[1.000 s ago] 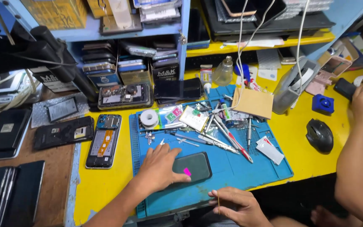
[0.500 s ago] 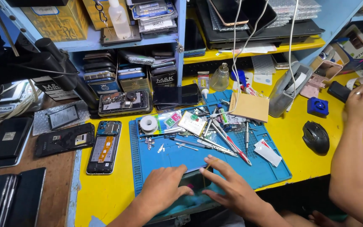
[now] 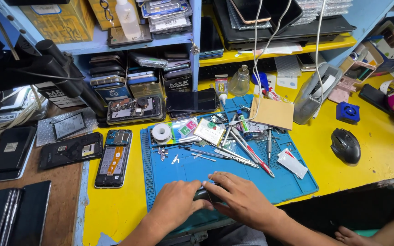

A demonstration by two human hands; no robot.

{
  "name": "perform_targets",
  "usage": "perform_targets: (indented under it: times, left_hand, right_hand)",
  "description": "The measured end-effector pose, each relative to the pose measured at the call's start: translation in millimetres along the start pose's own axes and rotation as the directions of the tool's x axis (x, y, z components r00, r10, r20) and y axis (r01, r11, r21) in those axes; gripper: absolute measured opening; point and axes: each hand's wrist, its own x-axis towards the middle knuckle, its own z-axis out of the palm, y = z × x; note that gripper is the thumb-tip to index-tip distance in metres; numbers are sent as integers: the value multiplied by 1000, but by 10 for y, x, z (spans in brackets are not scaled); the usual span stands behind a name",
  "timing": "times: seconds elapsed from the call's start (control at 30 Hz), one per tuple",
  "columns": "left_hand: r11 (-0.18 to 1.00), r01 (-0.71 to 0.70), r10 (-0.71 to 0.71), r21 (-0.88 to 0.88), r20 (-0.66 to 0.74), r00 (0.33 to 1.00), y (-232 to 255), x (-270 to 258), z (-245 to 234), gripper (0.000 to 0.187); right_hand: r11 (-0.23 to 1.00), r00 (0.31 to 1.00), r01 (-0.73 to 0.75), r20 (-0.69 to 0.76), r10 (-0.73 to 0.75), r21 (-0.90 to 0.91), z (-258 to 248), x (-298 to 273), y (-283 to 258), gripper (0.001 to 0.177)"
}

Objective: Testing and inspecting various mobile phones at a repair station, including securing a screen with rubber bands and checking display functionality.

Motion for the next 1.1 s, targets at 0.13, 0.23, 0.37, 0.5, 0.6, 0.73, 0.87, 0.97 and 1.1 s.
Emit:
perform_targets:
  times: [0.13,0.23,0.37,0.5,0.6,0.73,0.87,0.97,1.1]
  left_hand:
    - [998,-29,31,53,-48,998,-31,22,106,58]
    - [995,-70,75,70,-65,995,-25,23,135,61]
    - [986,-136,147,99,-122,982,-68,1,212,60]
    - [962,-196,233,189,-198,952,-63,-64,279,54]
    - [963,-201,236,178,-203,950,-90,-28,253,54]
    - [998,-42,44,49,-43,998,-57,80,-11,52]
    - [995,37,-34,-96,32,999,-28,49,-217,54]
    - [977,106,-83,-187,128,988,8,0,-306,52]
    - [970,117,-91,-213,131,987,-18,-7,-356,54]
  right_hand:
    - [999,997,-20,79,17,38,-14,23,12,68]
    - [998,995,-55,87,52,38,-14,10,25,68]
    - [998,997,-46,68,43,53,6,31,32,60]
    - [996,998,-54,31,52,76,50,-13,35,57]
    - [995,999,-42,5,42,92,103,-62,77,67]
    - [997,1000,-14,10,13,82,19,-28,179,70]
    - [998,999,37,32,-39,58,-9,-23,170,72]
    - [999,997,23,72,-26,47,12,-25,128,78]
    - [997,993,47,107,-41,-54,50,56,176,78]
